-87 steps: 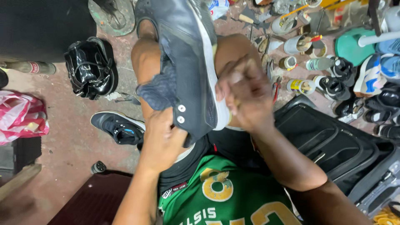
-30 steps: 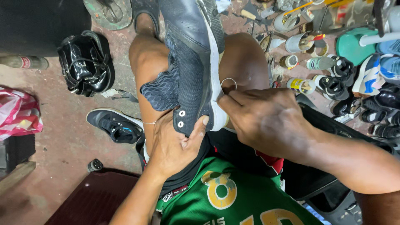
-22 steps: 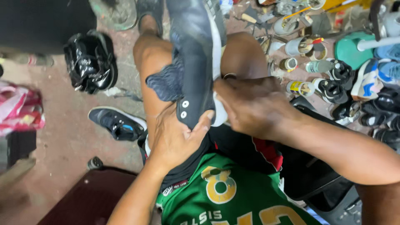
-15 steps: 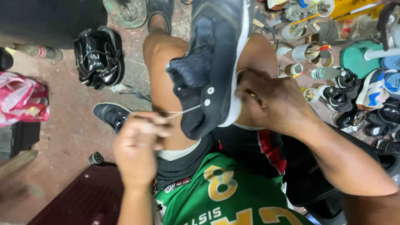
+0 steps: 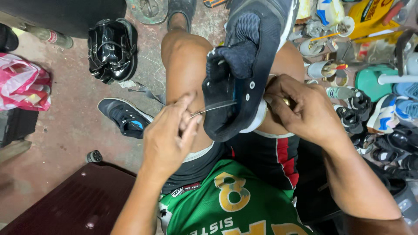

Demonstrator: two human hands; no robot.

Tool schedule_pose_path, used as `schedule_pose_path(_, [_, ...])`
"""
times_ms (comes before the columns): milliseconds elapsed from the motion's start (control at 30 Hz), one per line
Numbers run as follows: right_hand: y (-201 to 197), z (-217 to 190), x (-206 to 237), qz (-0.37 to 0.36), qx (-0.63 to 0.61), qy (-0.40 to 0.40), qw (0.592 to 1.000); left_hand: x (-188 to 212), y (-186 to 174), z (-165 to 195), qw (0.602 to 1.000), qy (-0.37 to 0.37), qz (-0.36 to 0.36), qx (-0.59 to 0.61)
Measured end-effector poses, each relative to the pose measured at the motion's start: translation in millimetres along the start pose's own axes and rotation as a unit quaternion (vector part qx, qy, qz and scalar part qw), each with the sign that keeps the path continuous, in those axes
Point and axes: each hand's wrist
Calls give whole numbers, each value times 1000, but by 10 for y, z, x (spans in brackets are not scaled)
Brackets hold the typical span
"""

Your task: The person sits on the floor and sews the sole of a black sneaker using a needle and thread. They repeatedly push the needle through the sole and pull the thread tight, occasionally inspecting the shoe's condition.

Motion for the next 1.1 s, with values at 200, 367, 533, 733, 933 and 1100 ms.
schedule_pose_path(200, [16, 46, 22, 12, 5, 17, 1000, 47, -107, -114, 960, -98, -12, 263])
schedule_pose_path(367, [49, 150, 55, 35, 30, -77, 996, -65, -14, 95, 784, -227, -53, 576])
schedule_pose_path(533, [102, 294, 64, 75, 61, -152, 984, -292, 261, 384, 987, -42, -28, 150])
schedule_pose_path(733, [86, 435, 93, 71, 78, -188, 977, -496, 427, 380, 987, -18, -156, -33])
schedule_pose_path(933, [76, 467, 126, 59, 88, -195, 975, -572, 453, 385, 978, -84, -185, 45])
schedule_pose_path(1100, [48, 318, 143, 47, 118, -179, 975, -573, 485, 420, 984, -76, -163, 2])
Point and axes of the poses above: each hand's wrist, its own x-axis away from the middle knuckle, its own y-axis out of the palm, z = x × y, and after that the axes turned 3 degrees about z, right-handed
